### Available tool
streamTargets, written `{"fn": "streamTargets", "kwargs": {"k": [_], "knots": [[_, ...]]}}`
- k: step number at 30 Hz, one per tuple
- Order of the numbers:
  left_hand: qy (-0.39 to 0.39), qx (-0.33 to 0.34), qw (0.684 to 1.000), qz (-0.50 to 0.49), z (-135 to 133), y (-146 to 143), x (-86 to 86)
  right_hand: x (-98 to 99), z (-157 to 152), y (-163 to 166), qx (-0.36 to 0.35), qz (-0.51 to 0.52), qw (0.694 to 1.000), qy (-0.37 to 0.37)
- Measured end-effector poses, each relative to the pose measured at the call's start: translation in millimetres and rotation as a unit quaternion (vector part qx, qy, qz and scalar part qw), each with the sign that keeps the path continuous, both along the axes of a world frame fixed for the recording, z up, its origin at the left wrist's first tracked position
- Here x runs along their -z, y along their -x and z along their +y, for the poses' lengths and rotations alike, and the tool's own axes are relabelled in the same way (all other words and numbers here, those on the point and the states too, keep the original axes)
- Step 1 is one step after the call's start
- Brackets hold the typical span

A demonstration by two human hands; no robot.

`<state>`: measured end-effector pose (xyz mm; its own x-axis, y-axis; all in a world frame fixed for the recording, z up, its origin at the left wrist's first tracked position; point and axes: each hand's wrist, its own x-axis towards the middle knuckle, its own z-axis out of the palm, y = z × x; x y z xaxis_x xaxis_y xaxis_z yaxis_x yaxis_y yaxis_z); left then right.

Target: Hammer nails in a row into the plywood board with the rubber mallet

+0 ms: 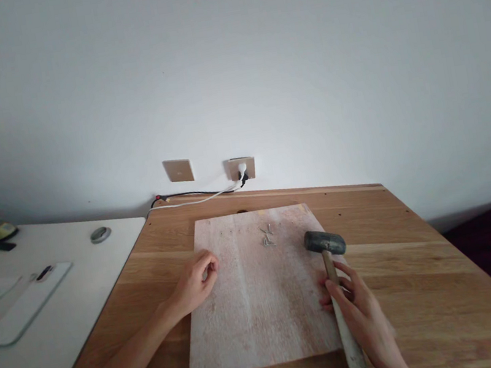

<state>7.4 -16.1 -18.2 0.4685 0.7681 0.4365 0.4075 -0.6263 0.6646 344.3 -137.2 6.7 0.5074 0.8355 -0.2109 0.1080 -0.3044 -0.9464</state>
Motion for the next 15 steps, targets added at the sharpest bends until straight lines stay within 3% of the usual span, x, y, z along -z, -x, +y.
{"fn": "streamTargets", "kwargs": {"k": [4, 7, 11, 15], "knots": [[-0.030, 0.014, 0.998, 0.044, -3, 1, -4.1, -3.2, 3, -7, -0.016, -0.066, 0.997, 0.029], [-0.045, 0.024, 0.995, 0.089, -6, 2, -11.6, -7.2, 6, -9, -0.051, -0.050, 0.996, 0.059], [-0.054, 0.049, 0.987, 0.140, -7, 7, -17.4, -10.3, 7, 2, -0.031, -0.048, 0.998, 0.025], [-0.050, 0.082, 0.988, 0.122, -4, 11, -13.1, -11.7, 8, 11, -0.015, -0.080, 0.997, -0.016]]}}
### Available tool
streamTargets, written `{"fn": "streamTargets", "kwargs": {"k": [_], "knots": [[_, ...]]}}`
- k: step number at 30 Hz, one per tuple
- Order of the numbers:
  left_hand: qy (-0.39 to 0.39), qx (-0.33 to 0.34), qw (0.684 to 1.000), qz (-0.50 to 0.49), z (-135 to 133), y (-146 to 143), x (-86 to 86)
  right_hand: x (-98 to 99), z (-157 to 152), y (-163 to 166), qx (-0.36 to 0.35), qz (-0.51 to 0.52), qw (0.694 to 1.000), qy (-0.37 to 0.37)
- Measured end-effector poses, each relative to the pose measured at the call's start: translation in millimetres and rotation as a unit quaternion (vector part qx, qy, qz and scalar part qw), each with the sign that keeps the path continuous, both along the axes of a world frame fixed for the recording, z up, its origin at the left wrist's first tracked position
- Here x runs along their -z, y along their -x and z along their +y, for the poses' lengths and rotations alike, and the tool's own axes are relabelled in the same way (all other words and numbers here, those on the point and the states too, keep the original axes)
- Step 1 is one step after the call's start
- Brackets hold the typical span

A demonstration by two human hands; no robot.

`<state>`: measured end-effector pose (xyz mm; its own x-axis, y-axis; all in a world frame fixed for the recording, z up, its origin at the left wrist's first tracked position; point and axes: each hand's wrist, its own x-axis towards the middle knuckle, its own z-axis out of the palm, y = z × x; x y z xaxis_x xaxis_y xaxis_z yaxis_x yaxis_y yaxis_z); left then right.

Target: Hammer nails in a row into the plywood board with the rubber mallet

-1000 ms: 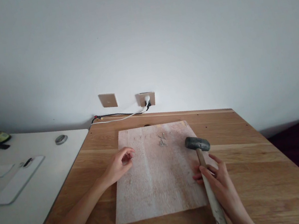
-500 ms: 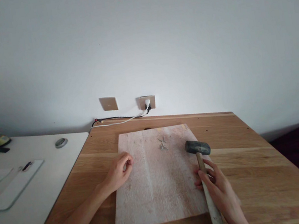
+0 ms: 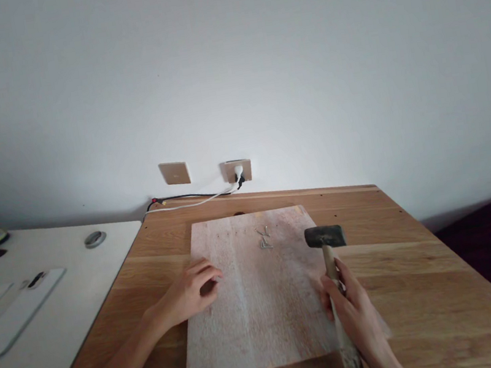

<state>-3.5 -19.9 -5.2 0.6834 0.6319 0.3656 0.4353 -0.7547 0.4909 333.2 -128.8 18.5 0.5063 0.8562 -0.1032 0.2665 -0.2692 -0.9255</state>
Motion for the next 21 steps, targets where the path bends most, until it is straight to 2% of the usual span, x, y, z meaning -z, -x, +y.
{"fn": "streamTargets", "kwargs": {"k": [3, 10, 16, 21], "knots": [[-0.007, -0.002, 1.000, -0.026, 3, 1, 4.2, 0.0, 3, -2, -0.005, -0.008, 1.000, -0.020], [-0.042, -0.024, 0.995, -0.082, 6, 0, 5.9, 12.8, 8, -2, 0.005, -0.040, 0.999, 0.002], [-0.061, -0.031, 0.994, -0.085, 8, 0, 16.2, 16.4, 5, 2, 0.045, -0.047, 0.998, -0.023], [-0.059, -0.041, 0.994, -0.086, 10, 0, 17.0, 19.2, 5, 4, 0.052, -0.060, 0.997, -0.018]]}}
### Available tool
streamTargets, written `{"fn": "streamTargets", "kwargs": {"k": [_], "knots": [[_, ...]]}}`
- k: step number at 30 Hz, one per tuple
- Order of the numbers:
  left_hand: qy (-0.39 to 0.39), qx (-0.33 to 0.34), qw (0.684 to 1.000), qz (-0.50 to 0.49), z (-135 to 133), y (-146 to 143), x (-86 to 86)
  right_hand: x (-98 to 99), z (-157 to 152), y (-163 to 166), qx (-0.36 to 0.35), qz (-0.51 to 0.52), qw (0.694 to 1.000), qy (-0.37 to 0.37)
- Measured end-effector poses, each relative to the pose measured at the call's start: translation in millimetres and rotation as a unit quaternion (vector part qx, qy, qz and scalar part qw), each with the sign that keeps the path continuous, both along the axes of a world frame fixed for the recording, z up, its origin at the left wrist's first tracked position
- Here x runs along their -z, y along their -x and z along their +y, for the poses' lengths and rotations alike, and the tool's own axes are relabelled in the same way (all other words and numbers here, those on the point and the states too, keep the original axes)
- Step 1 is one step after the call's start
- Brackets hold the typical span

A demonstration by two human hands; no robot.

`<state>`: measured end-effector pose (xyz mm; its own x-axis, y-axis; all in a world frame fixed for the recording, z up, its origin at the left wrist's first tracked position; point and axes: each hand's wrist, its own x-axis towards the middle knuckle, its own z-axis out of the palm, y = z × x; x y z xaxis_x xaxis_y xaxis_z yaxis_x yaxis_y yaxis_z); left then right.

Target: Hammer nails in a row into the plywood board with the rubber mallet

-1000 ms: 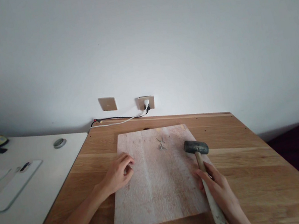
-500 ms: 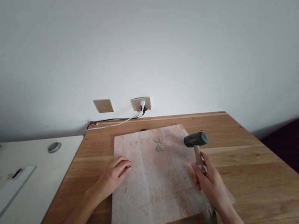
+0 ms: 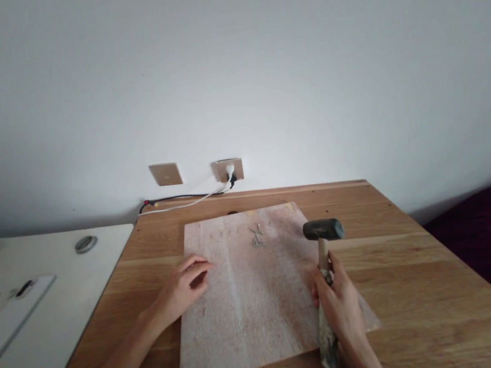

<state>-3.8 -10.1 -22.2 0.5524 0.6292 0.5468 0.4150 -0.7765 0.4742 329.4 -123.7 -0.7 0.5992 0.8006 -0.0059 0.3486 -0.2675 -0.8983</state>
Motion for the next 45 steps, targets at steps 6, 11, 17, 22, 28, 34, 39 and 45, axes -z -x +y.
{"fn": "streamTargets", "kwargs": {"k": [6, 11, 17, 22, 28, 34, 39, 45], "knots": [[0.005, -0.001, 1.000, -0.009, 3, 0, 2.5, 5.2, -2, 0, -0.002, -0.006, 1.000, 0.009], [0.016, -0.014, 1.000, -0.021, 5, 1, 1.6, 0.4, -3, 4, -0.011, -0.004, 1.000, 0.008], [0.016, -0.052, 0.998, -0.042, 6, 1, -2.9, 5.1, -4, 3, -0.013, 0.012, 1.000, 0.010], [0.045, -0.079, 0.994, -0.055, 8, 0, -1.4, 10.9, -5, -1, -0.019, 0.007, 1.000, 0.016], [0.059, -0.086, 0.993, -0.062, 8, 1, 1.3, 8.6, -6, 1, -0.019, 0.012, 1.000, 0.006], [0.067, -0.073, 0.994, -0.052, 7, -1, -0.5, 7.4, -5, 2, -0.014, 0.027, 0.999, 0.008], [0.078, -0.068, 0.994, -0.041, 7, -1, -1.0, 3.3, -5, 2, -0.009, 0.006, 1.000, 0.016], [0.081, -0.065, 0.993, -0.052, 7, -1, -0.6, 3.3, -4, 3, -0.009, 0.026, 0.999, 0.022]]}}
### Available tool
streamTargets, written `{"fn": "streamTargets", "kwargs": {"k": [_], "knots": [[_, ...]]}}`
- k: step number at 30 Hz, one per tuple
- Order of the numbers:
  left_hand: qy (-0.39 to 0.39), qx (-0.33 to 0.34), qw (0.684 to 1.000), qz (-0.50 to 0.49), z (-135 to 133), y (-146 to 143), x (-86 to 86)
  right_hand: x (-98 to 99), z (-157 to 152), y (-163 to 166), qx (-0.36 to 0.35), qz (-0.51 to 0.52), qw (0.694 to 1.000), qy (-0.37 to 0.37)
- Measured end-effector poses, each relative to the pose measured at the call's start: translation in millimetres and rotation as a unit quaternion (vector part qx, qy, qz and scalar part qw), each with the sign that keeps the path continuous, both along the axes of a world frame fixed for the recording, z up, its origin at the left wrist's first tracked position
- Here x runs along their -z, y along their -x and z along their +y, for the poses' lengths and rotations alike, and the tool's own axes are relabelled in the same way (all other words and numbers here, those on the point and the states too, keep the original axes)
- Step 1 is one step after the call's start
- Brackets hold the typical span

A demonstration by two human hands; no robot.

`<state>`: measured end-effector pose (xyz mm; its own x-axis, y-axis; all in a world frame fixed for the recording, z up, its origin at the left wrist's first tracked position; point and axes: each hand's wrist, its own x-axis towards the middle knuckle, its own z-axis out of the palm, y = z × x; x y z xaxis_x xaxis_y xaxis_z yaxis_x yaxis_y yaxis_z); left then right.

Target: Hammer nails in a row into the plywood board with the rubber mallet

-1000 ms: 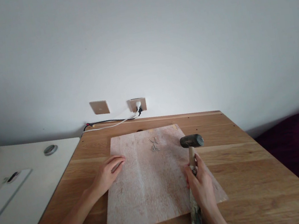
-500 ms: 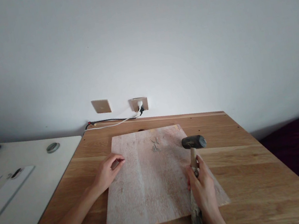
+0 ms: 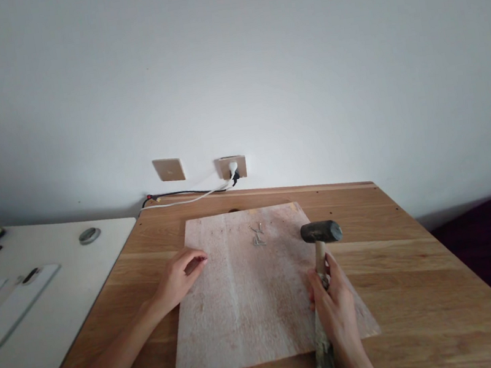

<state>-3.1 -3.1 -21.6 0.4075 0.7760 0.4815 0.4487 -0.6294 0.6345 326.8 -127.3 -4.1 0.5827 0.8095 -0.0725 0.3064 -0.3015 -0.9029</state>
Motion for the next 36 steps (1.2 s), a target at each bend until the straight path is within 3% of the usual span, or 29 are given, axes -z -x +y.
{"fn": "streamTargets", "kwargs": {"k": [9, 18, 24, 32, 36], "knots": [[0.005, 0.009, 1.000, 0.006, -3, 0, 0.4, -11.0, 2, 4, -0.004, -0.036, 0.999, -0.016], [0.008, -0.011, 1.000, -0.022, -6, -1, -1.2, -14.2, 6, 1, -0.017, -0.005, 1.000, -0.004], [0.009, 0.013, 0.999, -0.029, -7, -3, -0.5, -24.5, 6, 5, -0.004, -0.001, 1.000, 0.012], [0.010, 0.022, 1.000, -0.013, -6, -2, 3.8, -9.4, 5, -3, -0.003, -0.031, 0.999, 0.013], [0.001, 0.024, 1.000, 0.000, -7, -4, 2.4, -4.9, 4, 0, 0.009, -0.006, 0.999, -0.031]]}}
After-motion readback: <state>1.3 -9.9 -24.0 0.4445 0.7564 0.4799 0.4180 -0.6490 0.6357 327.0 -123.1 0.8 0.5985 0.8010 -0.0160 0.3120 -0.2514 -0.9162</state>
